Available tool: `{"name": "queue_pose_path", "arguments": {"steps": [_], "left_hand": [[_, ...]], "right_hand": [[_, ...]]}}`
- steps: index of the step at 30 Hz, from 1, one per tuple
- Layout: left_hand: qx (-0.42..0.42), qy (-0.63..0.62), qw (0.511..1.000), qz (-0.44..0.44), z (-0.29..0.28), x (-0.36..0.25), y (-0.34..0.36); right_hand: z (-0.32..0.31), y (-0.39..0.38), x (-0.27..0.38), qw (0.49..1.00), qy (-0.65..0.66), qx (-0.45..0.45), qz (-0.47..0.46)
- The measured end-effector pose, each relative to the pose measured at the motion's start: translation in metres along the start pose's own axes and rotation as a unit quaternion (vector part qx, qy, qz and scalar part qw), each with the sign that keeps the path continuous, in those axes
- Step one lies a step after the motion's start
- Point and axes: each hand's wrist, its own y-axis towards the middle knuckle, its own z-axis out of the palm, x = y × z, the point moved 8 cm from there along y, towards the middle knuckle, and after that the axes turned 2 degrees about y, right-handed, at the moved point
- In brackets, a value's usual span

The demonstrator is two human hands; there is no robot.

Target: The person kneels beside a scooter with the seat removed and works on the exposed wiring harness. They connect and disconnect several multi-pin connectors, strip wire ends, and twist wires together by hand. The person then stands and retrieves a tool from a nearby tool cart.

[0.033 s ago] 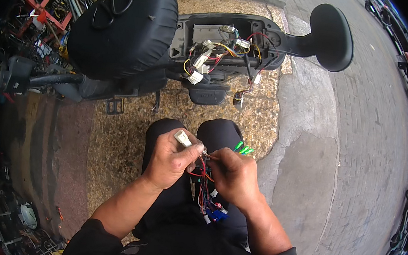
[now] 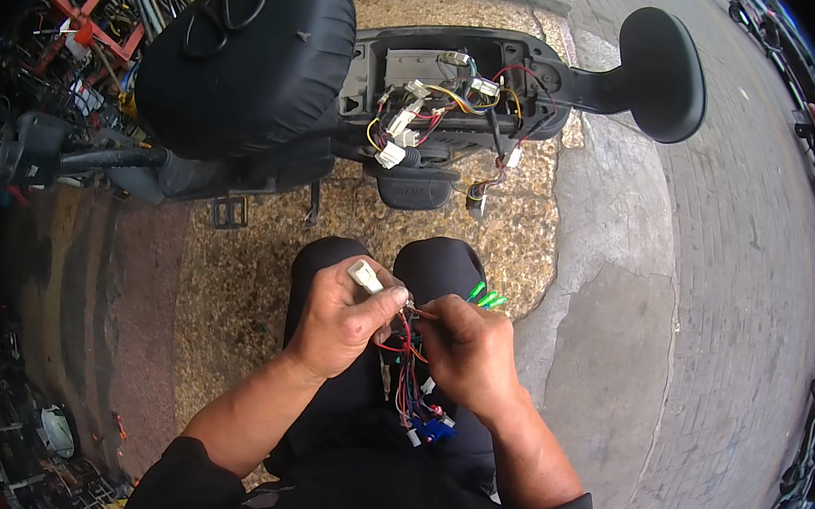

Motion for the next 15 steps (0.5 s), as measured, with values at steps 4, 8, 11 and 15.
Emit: {"name": "queue_pose_path", "arguments": {"steps": [4, 8, 11, 15], "left_hand": [[-0.011, -0.011, 1.0, 0.012, 0.0012, -0.0024, -0.0008], [-0.017, -0.016, 1.0, 0.011, 0.0017, -0.001, -0.0005], [-0.019, -0.002, 1.0, 0.014, 0.0013, -0.0003, 0.0], [-0.017, 0.012, 1.0, 0.018, 0.0011, 0.0, 0.0007]], "right_hand": [[-0.0005, 0.0001, 0.0009, 1.0, 0.008, 0.002, -0.003], [0.0003, -0.001, 0.0009, 1.0, -0.005, -0.004, -0.011], [0.0008, -0.0024, 0.0, 1.0, -0.016, -0.002, -0.013], [-0.0009, -0.0024, 0.0015, 0.999, -0.014, -0.026, -0.012]]}}
